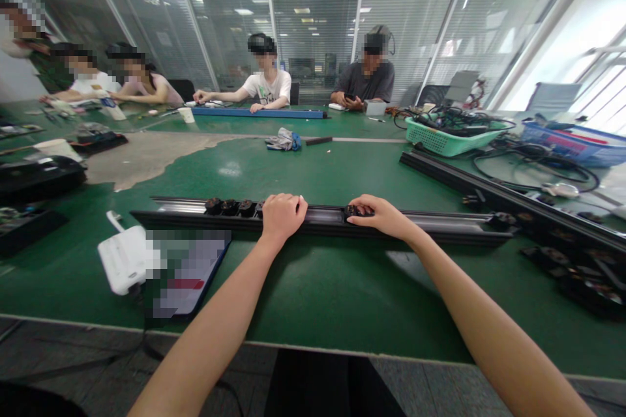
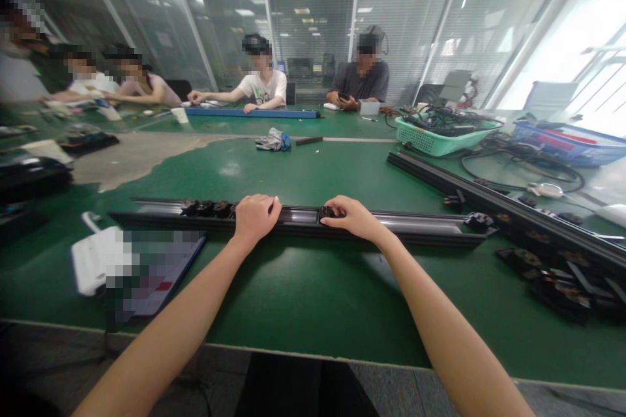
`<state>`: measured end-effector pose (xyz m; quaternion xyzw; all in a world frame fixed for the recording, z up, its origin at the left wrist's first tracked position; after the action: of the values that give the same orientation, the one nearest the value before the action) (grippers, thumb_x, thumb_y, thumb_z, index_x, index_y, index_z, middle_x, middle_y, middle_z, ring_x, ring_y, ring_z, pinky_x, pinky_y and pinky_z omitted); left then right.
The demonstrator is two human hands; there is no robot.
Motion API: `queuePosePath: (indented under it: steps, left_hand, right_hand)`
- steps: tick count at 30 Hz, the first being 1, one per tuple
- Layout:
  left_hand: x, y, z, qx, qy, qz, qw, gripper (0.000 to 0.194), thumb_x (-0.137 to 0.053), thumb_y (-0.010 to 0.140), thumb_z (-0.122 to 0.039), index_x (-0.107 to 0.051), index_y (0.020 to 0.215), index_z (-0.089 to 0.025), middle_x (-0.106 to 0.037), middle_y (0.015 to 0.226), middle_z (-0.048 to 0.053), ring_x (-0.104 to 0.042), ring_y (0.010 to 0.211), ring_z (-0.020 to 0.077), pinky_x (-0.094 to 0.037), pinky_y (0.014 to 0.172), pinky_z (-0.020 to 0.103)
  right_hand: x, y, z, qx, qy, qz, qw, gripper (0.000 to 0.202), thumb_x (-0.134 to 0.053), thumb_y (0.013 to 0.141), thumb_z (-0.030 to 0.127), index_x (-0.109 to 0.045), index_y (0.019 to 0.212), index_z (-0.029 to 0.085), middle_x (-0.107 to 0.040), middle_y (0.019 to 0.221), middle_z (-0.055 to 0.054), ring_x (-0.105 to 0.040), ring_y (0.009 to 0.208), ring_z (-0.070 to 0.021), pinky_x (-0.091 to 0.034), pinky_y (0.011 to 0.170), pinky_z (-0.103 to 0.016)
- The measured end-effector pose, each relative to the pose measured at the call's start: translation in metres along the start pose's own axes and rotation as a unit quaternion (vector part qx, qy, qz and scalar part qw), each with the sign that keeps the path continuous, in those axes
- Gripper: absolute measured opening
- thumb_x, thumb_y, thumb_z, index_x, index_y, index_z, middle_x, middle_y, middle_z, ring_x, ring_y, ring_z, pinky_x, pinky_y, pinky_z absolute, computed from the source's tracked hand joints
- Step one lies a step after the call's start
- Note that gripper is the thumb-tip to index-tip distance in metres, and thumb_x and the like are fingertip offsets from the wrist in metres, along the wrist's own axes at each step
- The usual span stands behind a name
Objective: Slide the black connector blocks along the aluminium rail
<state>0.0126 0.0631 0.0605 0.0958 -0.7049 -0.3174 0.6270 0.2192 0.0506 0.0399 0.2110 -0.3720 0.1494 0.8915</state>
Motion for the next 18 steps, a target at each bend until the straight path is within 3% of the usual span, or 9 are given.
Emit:
queuePosePath:
  steps: [18]
  left_hand:
    - [0.0012,0.0000,-0.0018,-0.003,0.010,-0.007,1.000,0.045,-0.035,0.097,-0.032,-0.068,0.070,-0.017,-0.070,0.076,0.010,-0.061,0.074,0.0212,-0.036,0.071,0.035]
  right_hand:
    - [0.0027,-0.0015,-0.0062,-0.011,0.008,0.009,1.000,0.038,-0.064,0.081,0.050,-0.066,0.101,0.019,-0.051,0.079,0.000,-0.046,0.073,-0.0148,-0.036,0.069,-0.029]
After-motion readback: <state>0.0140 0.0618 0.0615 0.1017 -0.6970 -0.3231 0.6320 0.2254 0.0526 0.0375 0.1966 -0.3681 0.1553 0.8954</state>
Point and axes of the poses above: each hand's wrist, its own y-axis towards the middle knuckle, its own x-axis out of the back of the hand, z = x × y, the point moved 9 cm from there along y, towards the middle knuckle
